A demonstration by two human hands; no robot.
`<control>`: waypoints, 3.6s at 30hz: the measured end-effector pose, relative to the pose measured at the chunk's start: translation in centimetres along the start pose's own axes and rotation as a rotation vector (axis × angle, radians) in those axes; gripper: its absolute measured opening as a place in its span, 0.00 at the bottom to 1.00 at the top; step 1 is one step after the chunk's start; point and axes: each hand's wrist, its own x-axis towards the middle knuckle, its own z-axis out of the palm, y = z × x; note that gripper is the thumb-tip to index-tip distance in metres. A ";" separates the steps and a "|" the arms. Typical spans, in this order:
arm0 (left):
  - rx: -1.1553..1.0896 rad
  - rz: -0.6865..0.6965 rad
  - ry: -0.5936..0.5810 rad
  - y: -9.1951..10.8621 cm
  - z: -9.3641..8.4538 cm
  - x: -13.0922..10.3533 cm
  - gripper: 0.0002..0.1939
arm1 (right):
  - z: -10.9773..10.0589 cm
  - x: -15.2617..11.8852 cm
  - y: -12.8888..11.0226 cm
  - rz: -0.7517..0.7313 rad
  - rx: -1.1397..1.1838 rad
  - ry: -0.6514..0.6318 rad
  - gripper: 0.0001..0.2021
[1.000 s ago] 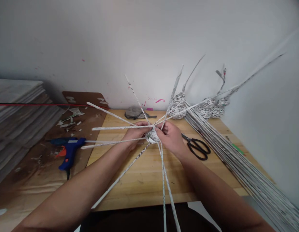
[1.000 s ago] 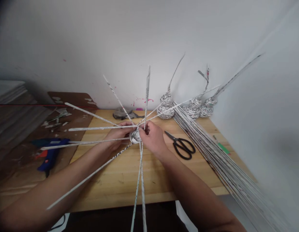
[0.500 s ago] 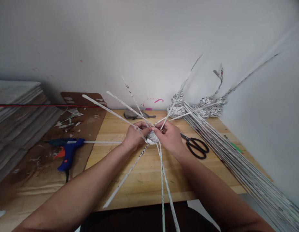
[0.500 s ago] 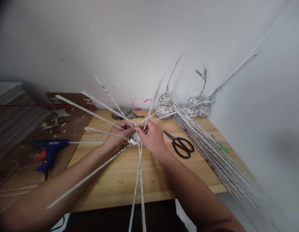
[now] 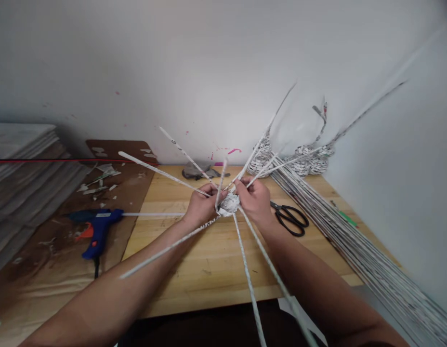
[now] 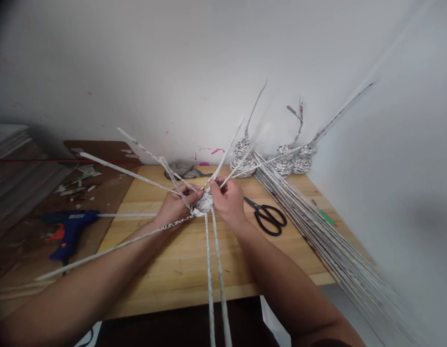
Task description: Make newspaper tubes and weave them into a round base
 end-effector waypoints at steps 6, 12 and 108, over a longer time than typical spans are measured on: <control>-0.050 -0.004 0.025 -0.6 0.1 0.2 0.19 | 0.1 0.2 -0.1 0.090 0.176 -0.065 0.11; -0.010 0.081 0.097 -0.7 -0.2 0.6 0.14 | 0.3 -0.5 -0.4 0.078 0.212 -0.140 0.12; -0.112 0.034 0.036 1.1 0.4 0.1 0.18 | 2.0 -1.3 0.9 0.301 0.554 -0.207 0.15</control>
